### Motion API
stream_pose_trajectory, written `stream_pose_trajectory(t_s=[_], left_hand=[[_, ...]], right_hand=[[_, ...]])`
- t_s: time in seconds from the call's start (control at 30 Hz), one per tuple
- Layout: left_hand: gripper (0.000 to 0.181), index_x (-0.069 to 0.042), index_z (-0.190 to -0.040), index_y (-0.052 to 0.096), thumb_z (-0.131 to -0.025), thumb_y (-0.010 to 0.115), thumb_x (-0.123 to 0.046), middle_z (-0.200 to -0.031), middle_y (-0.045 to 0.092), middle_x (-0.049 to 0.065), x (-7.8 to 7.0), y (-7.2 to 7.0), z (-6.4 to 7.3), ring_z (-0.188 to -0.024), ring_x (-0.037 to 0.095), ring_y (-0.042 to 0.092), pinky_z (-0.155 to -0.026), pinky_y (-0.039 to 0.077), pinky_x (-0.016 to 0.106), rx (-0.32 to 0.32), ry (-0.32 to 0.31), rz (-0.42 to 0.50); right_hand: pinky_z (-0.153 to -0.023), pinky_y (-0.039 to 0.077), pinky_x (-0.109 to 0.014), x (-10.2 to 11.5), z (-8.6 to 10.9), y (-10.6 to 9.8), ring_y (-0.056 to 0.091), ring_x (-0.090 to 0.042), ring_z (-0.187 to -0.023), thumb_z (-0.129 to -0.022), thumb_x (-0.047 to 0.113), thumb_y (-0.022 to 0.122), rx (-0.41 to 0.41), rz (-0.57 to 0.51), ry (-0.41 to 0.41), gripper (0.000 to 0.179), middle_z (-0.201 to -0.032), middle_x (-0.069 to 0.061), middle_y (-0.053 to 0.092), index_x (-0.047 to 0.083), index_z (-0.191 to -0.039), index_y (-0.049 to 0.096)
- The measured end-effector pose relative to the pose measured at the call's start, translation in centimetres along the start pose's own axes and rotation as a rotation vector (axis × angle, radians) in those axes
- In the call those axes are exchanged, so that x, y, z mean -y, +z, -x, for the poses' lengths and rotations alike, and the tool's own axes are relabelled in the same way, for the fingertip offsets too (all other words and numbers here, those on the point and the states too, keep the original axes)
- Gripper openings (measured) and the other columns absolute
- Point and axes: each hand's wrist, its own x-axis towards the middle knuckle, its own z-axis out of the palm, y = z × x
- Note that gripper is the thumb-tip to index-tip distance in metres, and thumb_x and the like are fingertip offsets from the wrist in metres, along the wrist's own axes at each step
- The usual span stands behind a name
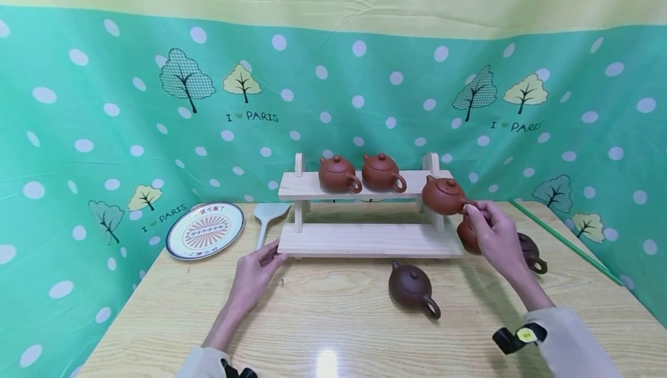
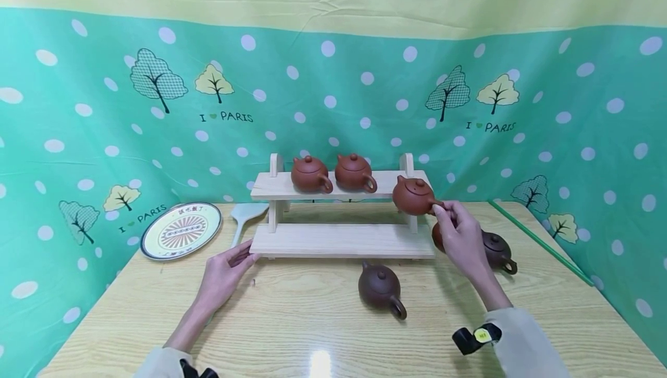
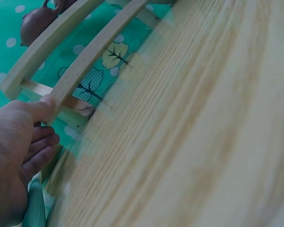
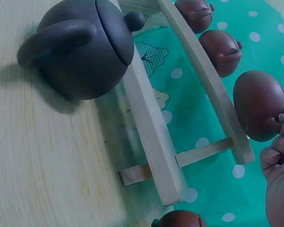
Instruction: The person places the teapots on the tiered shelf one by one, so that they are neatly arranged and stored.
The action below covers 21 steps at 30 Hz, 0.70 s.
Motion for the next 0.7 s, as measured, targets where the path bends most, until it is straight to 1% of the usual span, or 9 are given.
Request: stream_pose_trajectory(t_s=[0.07, 0.13, 0.3, 0.47, 0.7], left_hand=[[0.048, 0.006, -0.135, 0.063, -0.094, 0.079, -0.015, -0.120, 0.071, 0.023, 0.0, 0.0, 0.0, -0.107, 0.032, 0.073, -0.090, 0.060, 0.027, -0.001, 0.000, 0.001], [0.048, 0.006, -0.134, 0.063, -0.094, 0.079, -0.016, -0.119, 0.072, 0.023, 0.0, 0.0, 0.0, -0.107, 0.032, 0.073, -0.089, 0.060, 0.028, -0.004, -0.001, 0.000], [0.048, 0.006, -0.134, 0.064, -0.094, 0.079, -0.016, -0.118, 0.072, 0.023, 0.0, -0.1, 0.0, -0.106, 0.033, 0.073, -0.089, 0.061, 0.029, -0.004, -0.001, -0.001], [0.048, 0.006, -0.134, 0.064, -0.094, 0.079, -0.016, -0.118, 0.072, 0.023, 0.0, 0.0, 0.0, -0.106, 0.033, 0.073, -0.089, 0.061, 0.029, -0.002, 0.005, 0.005], [0.046, 0.007, -0.133, 0.064, -0.094, 0.079, -0.014, -0.118, 0.071, 0.024, 0.0, 0.0, 0.0, -0.106, 0.034, 0.073, -0.089, 0.061, 0.027, -0.003, 0.019, 0.011]], right_hand=[[-0.043, 0.034, -0.025, 0.0, -0.3, 0.2, 0.043, -0.008, -0.059, -0.108, 0.014, 0.058, -0.004, -0.001, -0.009, 0.021, -0.077, -0.001, 0.057, -0.006, -0.111, 0.064], [-0.041, 0.033, -0.026, 0.1, -0.5, 0.4, 0.041, -0.008, -0.056, -0.108, 0.013, 0.058, -0.009, -0.006, -0.014, 0.020, -0.075, -0.002, 0.054, -0.006, -0.111, 0.064], [-0.039, 0.033, -0.026, 0.3, -1.2, 1.0, 0.040, -0.009, -0.053, -0.108, 0.015, 0.058, -0.021, -0.012, -0.014, 0.023, -0.072, -0.004, 0.049, -0.007, -0.108, 0.062], [-0.040, 0.032, -0.025, 0.5, -1.6, 1.4, 0.040, -0.011, -0.054, -0.108, 0.016, 0.058, -0.027, 0.001, -0.025, 0.024, -0.073, -0.007, 0.048, -0.008, -0.108, 0.062], [-0.043, 0.030, -0.023, 0.5, -2.5, 2.0, 0.039, -0.009, -0.057, -0.107, 0.013, 0.060, -0.039, 0.009, -0.060, 0.021, -0.072, -0.005, 0.048, -0.007, -0.109, 0.064]])
